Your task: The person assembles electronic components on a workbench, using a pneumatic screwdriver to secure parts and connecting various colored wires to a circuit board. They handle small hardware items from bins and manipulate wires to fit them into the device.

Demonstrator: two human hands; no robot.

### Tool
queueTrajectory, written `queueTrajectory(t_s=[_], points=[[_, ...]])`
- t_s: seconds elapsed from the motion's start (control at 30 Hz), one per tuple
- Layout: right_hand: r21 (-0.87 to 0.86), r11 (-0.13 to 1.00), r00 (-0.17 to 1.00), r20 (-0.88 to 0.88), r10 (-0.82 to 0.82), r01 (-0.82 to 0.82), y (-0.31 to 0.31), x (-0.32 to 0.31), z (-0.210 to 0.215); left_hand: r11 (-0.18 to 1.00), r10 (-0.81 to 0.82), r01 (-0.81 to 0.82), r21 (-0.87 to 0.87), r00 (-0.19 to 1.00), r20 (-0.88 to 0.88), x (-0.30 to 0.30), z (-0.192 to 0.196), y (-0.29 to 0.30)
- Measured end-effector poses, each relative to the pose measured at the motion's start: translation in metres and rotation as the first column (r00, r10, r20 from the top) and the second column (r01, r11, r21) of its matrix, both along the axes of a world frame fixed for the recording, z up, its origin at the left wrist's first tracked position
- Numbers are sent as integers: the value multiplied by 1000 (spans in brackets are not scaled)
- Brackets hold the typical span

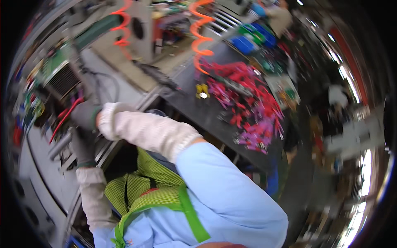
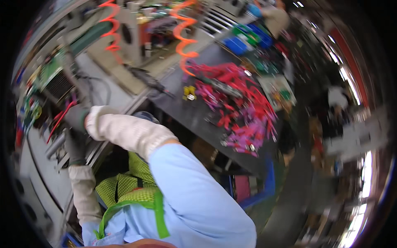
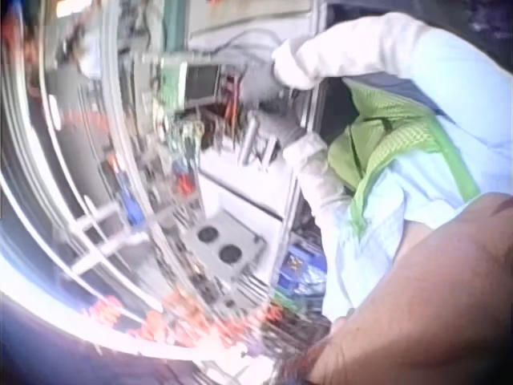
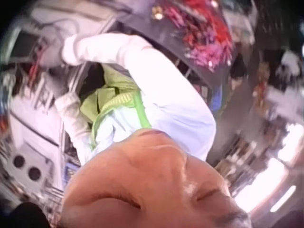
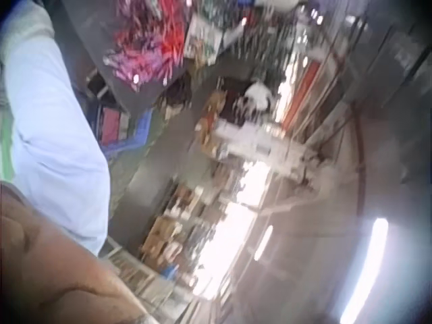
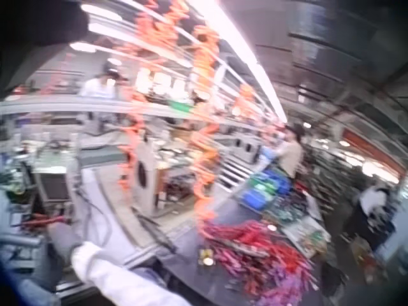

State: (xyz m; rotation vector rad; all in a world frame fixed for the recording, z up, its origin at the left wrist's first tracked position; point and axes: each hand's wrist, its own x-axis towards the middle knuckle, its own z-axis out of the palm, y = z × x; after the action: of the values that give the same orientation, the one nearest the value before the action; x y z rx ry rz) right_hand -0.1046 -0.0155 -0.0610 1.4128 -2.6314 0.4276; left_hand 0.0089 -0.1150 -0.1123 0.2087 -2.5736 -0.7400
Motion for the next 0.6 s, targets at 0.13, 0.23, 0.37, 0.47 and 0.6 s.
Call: queueTrajectory(t_s=[0.13, 0.23, 0.37, 0.47, 0.6], points=[[25, 1000, 988, -155, 20, -16, 5, 3, 1, 936, -119, 195, 292, 958, -259, -3, -3, 12], [113, 993, 970, -236, 60, -34, 6, 5, 0, 974, -36, 85, 208, 973, -227, -1, -1, 18], [-235, 936, 935, -304, 185, -262, 21, 0, 2, -420, 163, 206, 884, 975, -150, 0, 13, 32], [-260, 927, 940, -278, 196, -270, 28, 0, 7, -433, 129, 195, 880, 980, -153, 1, 20, 35], [-182, 958, 926, -347, 148, -221, 27, 9, 18, -284, 54, 181, 942, 984, -173, -1, 17, 34]])
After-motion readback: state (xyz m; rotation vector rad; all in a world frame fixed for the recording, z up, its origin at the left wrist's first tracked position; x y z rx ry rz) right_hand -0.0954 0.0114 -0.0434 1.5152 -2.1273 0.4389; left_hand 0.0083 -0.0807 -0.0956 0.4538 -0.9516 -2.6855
